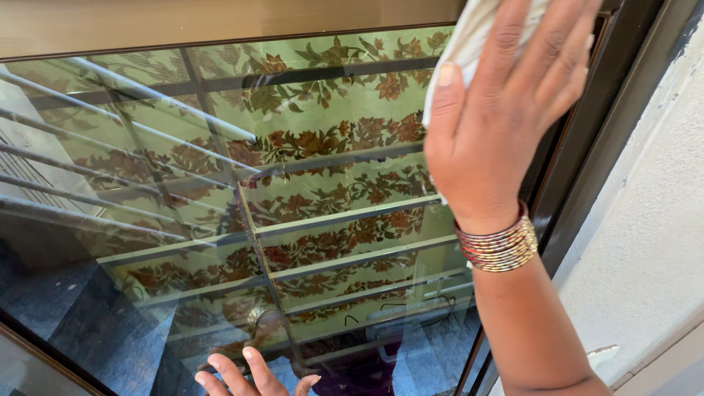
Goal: The person wipes a glass window pane with a white cloth, moving the cloth in circular and sweeping motions across the surface. The person uses both hands to hold the cloth and apply pressure while cleaning different sections of the window.
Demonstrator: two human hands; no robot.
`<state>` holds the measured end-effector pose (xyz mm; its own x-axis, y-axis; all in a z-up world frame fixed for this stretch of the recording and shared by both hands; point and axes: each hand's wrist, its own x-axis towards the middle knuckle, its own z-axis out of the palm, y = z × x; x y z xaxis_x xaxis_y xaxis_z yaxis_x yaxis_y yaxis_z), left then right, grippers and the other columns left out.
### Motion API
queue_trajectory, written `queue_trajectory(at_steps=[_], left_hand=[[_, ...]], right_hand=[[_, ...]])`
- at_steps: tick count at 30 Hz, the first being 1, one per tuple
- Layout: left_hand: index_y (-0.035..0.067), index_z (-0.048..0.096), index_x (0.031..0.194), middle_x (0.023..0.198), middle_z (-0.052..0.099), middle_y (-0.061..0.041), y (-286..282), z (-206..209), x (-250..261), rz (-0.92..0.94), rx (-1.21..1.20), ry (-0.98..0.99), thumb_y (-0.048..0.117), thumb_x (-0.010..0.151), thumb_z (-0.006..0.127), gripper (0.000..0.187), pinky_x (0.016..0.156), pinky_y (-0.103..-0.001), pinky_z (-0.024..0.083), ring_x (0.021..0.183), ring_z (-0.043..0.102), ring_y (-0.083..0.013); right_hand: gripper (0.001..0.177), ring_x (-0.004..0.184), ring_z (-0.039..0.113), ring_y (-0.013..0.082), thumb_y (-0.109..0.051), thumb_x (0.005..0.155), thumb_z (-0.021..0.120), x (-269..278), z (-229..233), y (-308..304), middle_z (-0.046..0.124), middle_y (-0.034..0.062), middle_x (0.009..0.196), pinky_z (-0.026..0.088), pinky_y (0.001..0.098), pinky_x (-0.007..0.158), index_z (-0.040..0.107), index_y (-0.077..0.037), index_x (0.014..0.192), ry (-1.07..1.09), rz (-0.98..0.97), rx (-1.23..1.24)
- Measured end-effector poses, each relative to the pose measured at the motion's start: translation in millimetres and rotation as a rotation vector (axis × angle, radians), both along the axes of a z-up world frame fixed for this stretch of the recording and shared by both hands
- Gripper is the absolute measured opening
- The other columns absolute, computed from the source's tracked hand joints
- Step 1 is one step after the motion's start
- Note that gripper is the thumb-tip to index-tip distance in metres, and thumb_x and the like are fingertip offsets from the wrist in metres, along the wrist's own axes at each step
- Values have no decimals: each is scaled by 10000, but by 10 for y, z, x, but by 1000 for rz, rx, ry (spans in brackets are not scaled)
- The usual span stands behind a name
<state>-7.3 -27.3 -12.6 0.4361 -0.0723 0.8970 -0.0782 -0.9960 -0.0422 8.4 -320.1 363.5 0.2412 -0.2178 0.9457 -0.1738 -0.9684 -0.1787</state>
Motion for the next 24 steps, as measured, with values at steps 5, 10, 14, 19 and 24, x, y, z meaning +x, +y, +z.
queue_trajectory(at_steps=[5, 10, 14, 19, 24], left_hand=[[-103, 369, 1410, 1399, 333, -519, -18, 17, -8, 24, -1, 47, 801, 726, 456, 1137, 1010, -859, 314, 1302, 298, -764], [-106, 349, 1434, 1411, 321, -519, 8, -3, -15, 42, 18, 106, 783, 731, 474, 1139, 1014, -853, 315, 1316, 288, -759], [-73, 331, 1468, 1460, 302, -484, -56, -23, -45, 79, -27, 121, 784, 716, 475, 1149, 1023, -838, 310, 1357, 274, -720], [-35, 304, 1495, 1503, 262, -452, -69, -17, -48, 58, -69, 98, 802, 708, 457, 1159, 1052, -842, 271, 1404, 216, -683], [1, 319, 1520, 1535, 258, -426, -87, -17, -73, 31, -107, 89, 794, 732, 473, 1128, 1104, -837, 238, 1429, 194, -664]], right_hand=[[694, 1593, 135, 461, -473, 1069, 347, -16, -6, 289, 139, 283, 1678, 170, 611, 1323, 225, -107, 1645, 32, 21, -54], [657, 1553, 189, 466, -503, 1089, 410, -14, -3, 552, 198, 287, 1644, 190, 620, 1289, 318, -130, 1623, -38, 125, -199], [591, 1531, 235, 456, -465, 1132, 465, -66, -21, 661, 265, 276, 1623, 205, 621, 1259, 386, -123, 1607, -109, 247, -293], [572, 1536, 255, 411, -468, 1128, 461, -123, -26, 625, 299, 215, 1634, 207, 607, 1254, 395, -165, 1608, -91, 304, -325], [685, 1565, 171, 400, -627, 1061, 373, 16, 18, 393, 220, 186, 1682, 126, 585, 1293, 327, -247, 1629, 30, 153, -204]])
